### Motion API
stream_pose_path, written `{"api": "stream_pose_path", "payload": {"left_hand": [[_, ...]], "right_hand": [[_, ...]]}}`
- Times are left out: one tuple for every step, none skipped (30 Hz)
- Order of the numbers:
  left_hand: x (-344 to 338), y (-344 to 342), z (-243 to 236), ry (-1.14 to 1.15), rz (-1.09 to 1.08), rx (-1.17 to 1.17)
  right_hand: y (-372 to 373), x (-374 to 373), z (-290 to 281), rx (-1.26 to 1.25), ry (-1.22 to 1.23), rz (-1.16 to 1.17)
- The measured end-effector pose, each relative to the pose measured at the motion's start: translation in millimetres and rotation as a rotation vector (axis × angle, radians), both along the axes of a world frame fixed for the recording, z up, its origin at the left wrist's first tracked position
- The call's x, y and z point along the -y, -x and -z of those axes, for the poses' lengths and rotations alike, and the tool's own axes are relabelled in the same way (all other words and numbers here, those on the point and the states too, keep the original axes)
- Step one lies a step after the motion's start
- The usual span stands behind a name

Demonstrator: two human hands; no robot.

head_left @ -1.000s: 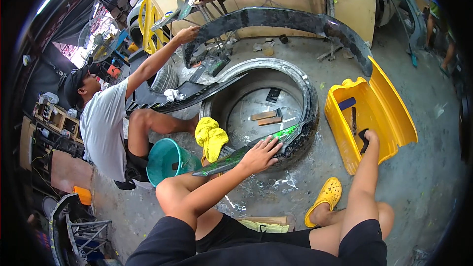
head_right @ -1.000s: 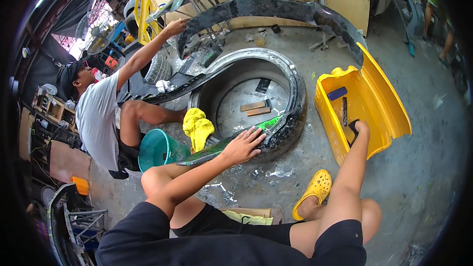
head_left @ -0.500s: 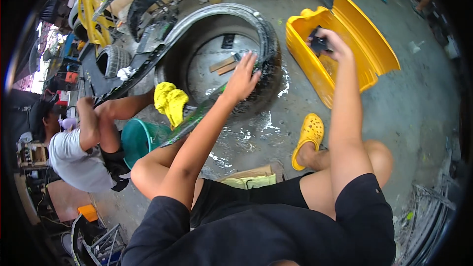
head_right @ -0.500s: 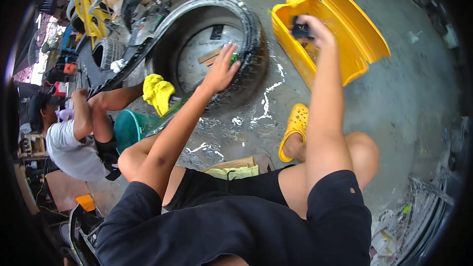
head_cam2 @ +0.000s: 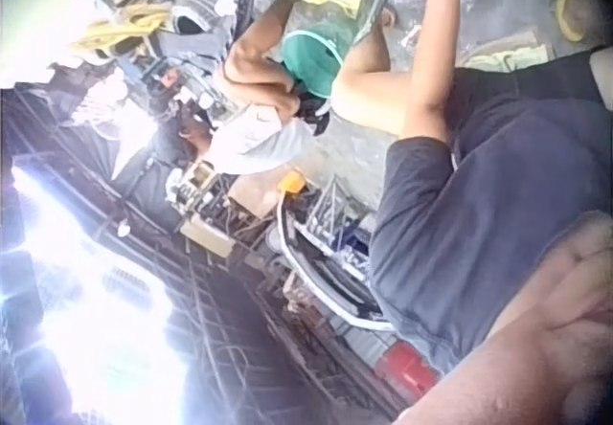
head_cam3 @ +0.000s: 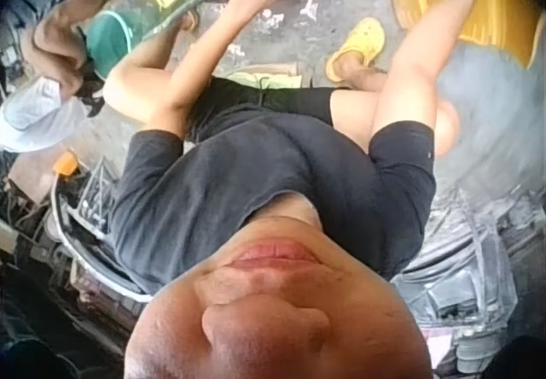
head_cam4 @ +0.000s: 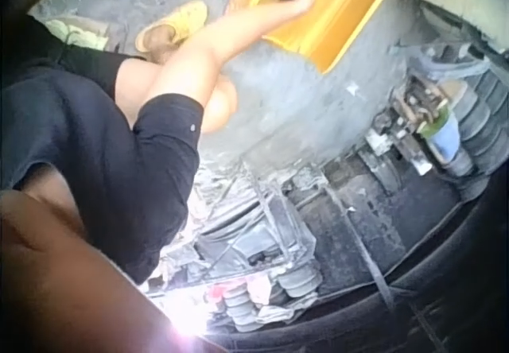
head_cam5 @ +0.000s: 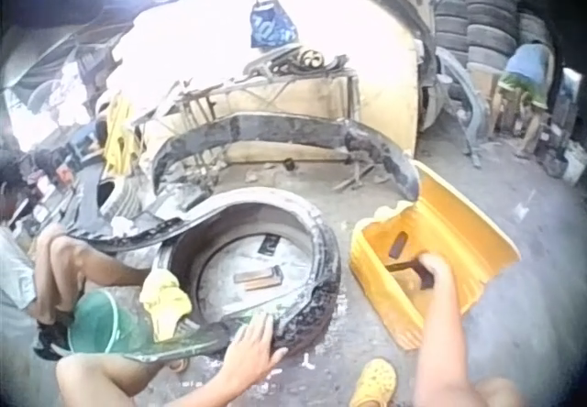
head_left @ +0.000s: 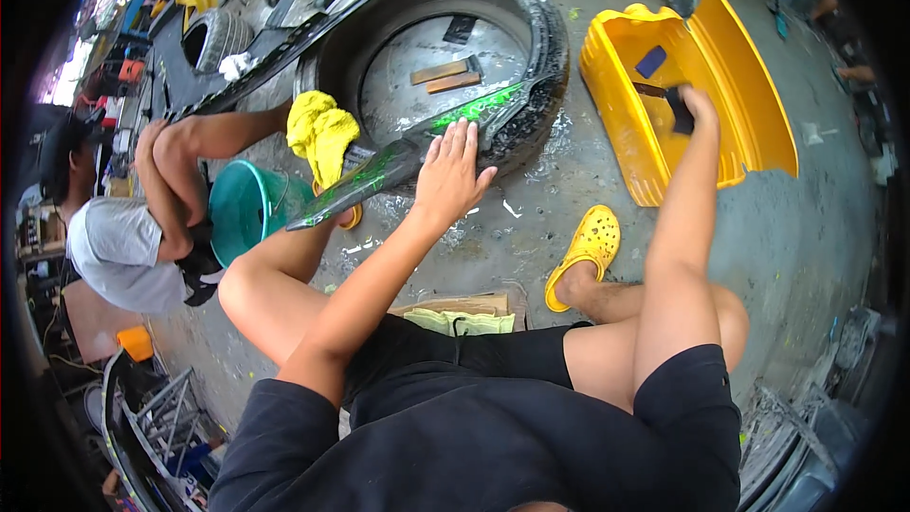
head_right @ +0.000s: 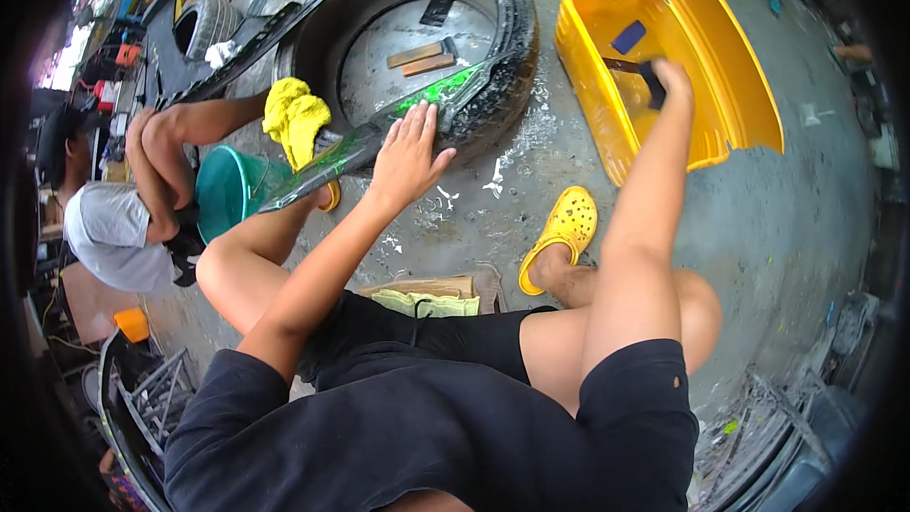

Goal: The recorder is sanding and cleaning a small green and black patterned car part with sandpaper and water.

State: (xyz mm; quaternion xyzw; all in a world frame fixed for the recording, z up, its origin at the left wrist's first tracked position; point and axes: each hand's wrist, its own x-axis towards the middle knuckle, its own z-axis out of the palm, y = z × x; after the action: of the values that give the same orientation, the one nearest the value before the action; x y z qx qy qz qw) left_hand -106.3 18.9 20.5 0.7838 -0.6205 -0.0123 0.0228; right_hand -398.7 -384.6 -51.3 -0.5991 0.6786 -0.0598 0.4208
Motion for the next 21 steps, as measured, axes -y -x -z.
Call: {"api": "stream_pose_path", "payload": {"left_hand": [[0.8,12.7,-4.5,0.001,0.034,-0.042],[4.6,25.7,-7.4,0.023,0.078,-0.1],[-11.5,13.3,-13.8,-0.002,0.076,-0.045],[-25.8,5.4,-19.1,-0.017,0.04,-0.019],[-39.9,-0.6,-24.8,-0.052,0.012,0.028],[-52.8,-3.8,-31.1,-0.086,-0.009,0.07],[-61.1,-3.6,-35.7,-0.108,-0.017,0.092],[-66.8,0.7,-39.9,-0.109,-0.026,0.092],[-68.3,7.1,-42.9,-0.126,-0.037,0.049],[-67.9,13.1,-45.2,-0.143,-0.047,0.005],[-65.9,18.5,-48.1,-0.137,-0.046,-0.079],[-60.7,21.7,-51.1,-0.128,-0.043,-0.086],[-54.3,24.8,-54.3,-0.11,0.0,-0.16],[-48.0,29.7,-54.3,-0.094,0.046,-0.236],[-39.2,30.8,-51.1,-0.015,0.079,-0.229],[-26.8,32.7,-45.9,-0.007,0.082,-0.238],[-13.9,33.6,-39.7,0.089,0.083,-0.237],[0.0,35.2,-32.6,0.186,0.089,-0.237],[16.5,37.8,-22.7,0.197,0.099,-0.246],[31.4,37.3,-11.6,0.22,0.074,-0.238],[38.4,28.3,-1.3,0.231,0.035,-0.213]], "right_hand": [[65.5,30.2,41.2,-0.299,0.192,-0.114],[141.2,49.9,63.4,-0.557,0.345,-0.022],[107.7,47.1,73.9,-0.524,0.347,-0.062],[84.3,32.8,88.8,-0.371,0.204,-0.032],[65.5,11.3,102.4,-0.224,0.054,-0.004],[53.8,-12.9,112.2,-0.087,-0.099,0.027],[52.5,-34.1,116.8,0.036,-0.247,0.072],[55.5,-51.5,116.9,0.149,-0.392,0.124],[56.6,-61.6,109.2,0.258,-0.528,0.186],[55.9,-63.8,98.5,0.251,-0.521,0.188],[56.0,-63.8,79.4,0.504,-0.531,0.327],[57.1,-60.8,57.2,0.759,-0.531,0.462],[59.0,-57.1,32.0,0.749,-0.591,0.364],[60.7,-53.7,10.0,0.744,-0.581,0.368],[54.3,-49.7,-14.2,0.757,-0.496,0.279],[46.3,-48.4,-39.4,0.765,-0.412,0.191],[26.4,-56.9,-68.8,0.734,-0.386,0.182],[3.0,-70.7,-92.6,0.703,-0.357,0.177],[-16.4,-80.9,-105.5,0.763,-0.354,0.146],[-41.0,-90.0,-115.4,0.829,-0.355,0.106],[-75.2,-100.5,-111.8,0.824,-0.391,0.02]]}}
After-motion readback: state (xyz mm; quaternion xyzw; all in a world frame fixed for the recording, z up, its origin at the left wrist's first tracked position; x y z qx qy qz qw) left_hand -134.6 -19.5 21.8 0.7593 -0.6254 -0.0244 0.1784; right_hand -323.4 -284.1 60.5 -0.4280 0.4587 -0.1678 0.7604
